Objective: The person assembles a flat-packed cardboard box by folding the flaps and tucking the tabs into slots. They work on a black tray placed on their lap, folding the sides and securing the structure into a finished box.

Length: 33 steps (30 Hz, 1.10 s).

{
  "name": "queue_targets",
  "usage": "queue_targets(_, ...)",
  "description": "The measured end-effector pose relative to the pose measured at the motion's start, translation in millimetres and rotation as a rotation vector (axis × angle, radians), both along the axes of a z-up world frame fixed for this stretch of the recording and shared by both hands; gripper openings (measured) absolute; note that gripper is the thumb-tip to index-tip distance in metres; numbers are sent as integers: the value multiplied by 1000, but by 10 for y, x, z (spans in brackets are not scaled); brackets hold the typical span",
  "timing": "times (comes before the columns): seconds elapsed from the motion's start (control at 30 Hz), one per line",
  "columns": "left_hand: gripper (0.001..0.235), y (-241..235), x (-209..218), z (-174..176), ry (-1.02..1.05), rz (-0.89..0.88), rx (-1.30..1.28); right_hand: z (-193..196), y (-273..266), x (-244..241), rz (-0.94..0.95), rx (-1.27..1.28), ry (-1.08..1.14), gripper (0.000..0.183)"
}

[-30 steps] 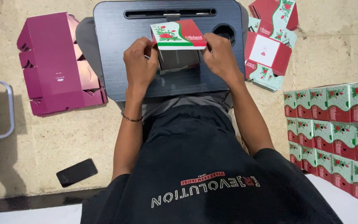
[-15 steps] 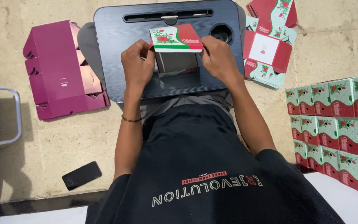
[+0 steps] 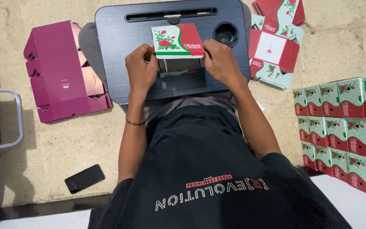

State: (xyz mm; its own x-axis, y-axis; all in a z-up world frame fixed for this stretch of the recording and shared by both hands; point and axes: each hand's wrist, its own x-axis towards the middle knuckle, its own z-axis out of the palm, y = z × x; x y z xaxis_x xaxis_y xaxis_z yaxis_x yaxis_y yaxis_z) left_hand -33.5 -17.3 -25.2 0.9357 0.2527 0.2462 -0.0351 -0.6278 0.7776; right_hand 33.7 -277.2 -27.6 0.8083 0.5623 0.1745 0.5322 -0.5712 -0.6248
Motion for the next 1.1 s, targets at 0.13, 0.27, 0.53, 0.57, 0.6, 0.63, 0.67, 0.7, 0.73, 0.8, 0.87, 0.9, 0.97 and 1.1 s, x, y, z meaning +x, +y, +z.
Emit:
queue_targets(0.13, 10, 30, 3, -36, -31, 0, 8, 18, -4, 4, -3, -4, -1, 20)
queue_targets(0.27, 13, 17, 0, -41, -20, -5, -4, 43, 9, -5, -2, 11, 1, 18)
queue_targets(0.53, 16, 26, -18, -189, -10, -10, 2, -98, 7, -8, 32, 22, 14, 21)
queue_targets(0.57, 19, 28, -24, -227, -16, -11, 25, -126, 11, -16, 33, 30, 25, 22)
queue_targets(0.6, 19, 4, -44, -196, -16, -10, 24, -141, 21, -24, 33, 30, 25, 22)
queue_targets(0.63, 16, -18, -63, -165, -55, 3, 28, -155, 31, -31, -4, 66, 17, 19)
queue_targets(0.67, 17, -36, -84, -131, -95, 18, 32, -168, 49, -33, -39, 104, 9, 21)
queue_targets(0.7, 17, -36, -91, -85, -95, 21, 32, -140, 56, -30, -37, 104, 9, 21)
queue_targets(0.73, 18, -38, -105, -43, -111, 34, 98, -116, 61, -34, -36, 123, 8, 20)
queue_targets(0.8, 19, -48, -143, -7, -122, 51, 165, -133, 45, -54, -32, 143, 10, 19)
queue_targets(0.87, 22, -49, -145, 3, -135, 60, 217, -197, 15, -45, -57, 205, 37, 14)
queue_targets(0.9, 22, -32, -127, -14, -138, 61, 220, -160, 23, -43, -56, 208, 34, 14)
queue_targets(0.97, 24, -34, -152, -75, -151, 53, 223, -110, 0, -106, -82, 298, 42, 12)
queue_targets(1.1, 27, 11, -119, -227, -99, 31, 247, 21, -1, -138, -46, 243, 106, 7)
